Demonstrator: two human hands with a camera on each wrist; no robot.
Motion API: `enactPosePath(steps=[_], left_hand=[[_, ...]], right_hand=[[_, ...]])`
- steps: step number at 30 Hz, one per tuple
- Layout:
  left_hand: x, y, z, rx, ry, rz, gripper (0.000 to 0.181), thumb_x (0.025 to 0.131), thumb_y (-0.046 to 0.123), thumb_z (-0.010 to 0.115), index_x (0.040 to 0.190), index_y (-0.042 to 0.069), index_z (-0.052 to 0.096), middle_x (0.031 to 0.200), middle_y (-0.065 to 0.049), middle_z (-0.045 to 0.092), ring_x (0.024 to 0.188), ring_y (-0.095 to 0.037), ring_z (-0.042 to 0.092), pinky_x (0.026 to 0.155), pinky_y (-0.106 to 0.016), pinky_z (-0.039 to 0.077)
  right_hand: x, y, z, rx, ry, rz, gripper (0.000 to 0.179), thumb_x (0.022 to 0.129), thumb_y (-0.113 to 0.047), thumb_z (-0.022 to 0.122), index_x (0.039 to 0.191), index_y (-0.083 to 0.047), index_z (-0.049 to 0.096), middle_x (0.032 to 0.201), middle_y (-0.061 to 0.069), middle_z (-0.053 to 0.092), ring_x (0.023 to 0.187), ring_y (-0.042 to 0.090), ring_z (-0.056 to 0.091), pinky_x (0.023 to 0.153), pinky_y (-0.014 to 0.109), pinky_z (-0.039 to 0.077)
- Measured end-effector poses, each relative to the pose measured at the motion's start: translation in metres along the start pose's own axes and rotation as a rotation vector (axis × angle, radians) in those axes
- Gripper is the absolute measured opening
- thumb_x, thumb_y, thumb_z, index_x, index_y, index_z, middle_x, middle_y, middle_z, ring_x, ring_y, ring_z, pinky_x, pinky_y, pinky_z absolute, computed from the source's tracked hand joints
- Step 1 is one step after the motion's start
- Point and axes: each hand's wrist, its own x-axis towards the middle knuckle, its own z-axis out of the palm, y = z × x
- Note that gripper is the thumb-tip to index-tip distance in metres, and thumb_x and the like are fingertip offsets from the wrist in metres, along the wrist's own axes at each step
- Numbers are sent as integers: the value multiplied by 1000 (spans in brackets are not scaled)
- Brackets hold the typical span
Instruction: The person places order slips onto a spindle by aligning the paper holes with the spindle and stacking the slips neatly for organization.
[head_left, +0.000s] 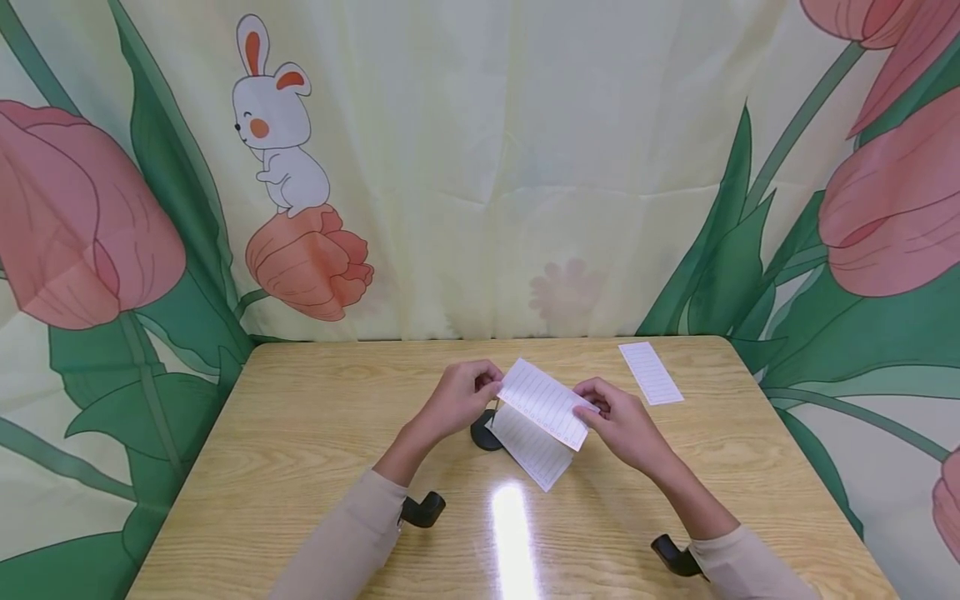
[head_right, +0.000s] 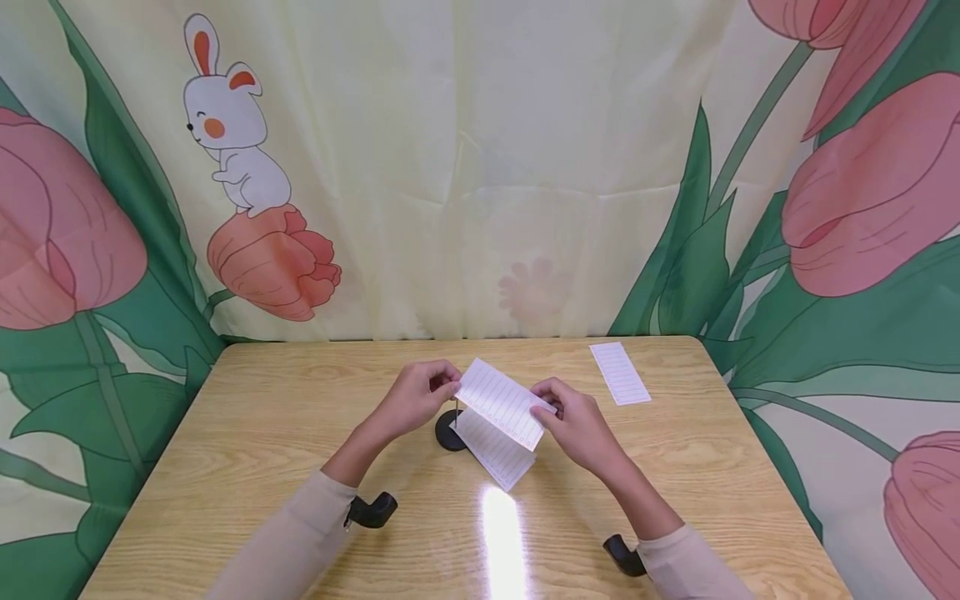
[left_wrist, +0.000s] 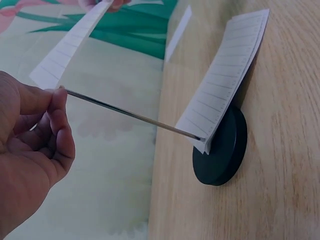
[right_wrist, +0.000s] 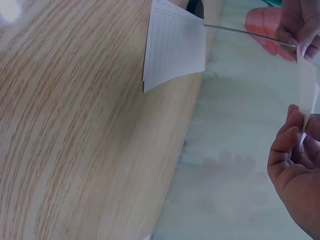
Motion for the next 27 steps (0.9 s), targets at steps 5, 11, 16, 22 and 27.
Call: enactPosePath(steps=[5,11,16,22,27], left_hand=[[-1,-1,0,-15,2,10,7,100,4,66,98,4,72,83,-3,68,73,-13,59,63,-22,49],[-3,-2,2,-33,13,10,8,100,3,65,97,3,72,83,-5,68,75,-19,62,64,-22,50],[-4,-4,3,-45,25,17,8,100,2,65,96,3,72,82,-6,68,77,-26,65,63,-22,50],[-4,-5,4,-50,32,21,7,99,1,65,96,2,72,83,-8,68,79,-31,66,64,-21,49],[-5,-6,5,-9,32,32,7,99,2,66,96,2,72,83,-6,68,73,-12,59,63,-21,50]], right_hand=[[-1,1,0,-1,-1,-11,19,97,-3,70,115,-2,67,100,9,72,88,18,68,73,23,56],[-1,1,1,-2,1,-16,18,97,-3,70,115,-2,67,99,9,72,88,18,68,72,24,56],[-2,2,2,-7,5,-19,18,96,-3,70,114,-3,67,99,9,73,87,17,68,72,24,56],[-2,3,3,-16,14,-30,19,95,-3,71,114,-3,68,98,8,73,84,15,66,70,23,54],[-3,4,5,-18,10,-32,18,95,-3,72,112,-2,68,97,8,73,84,14,66,70,23,54]])
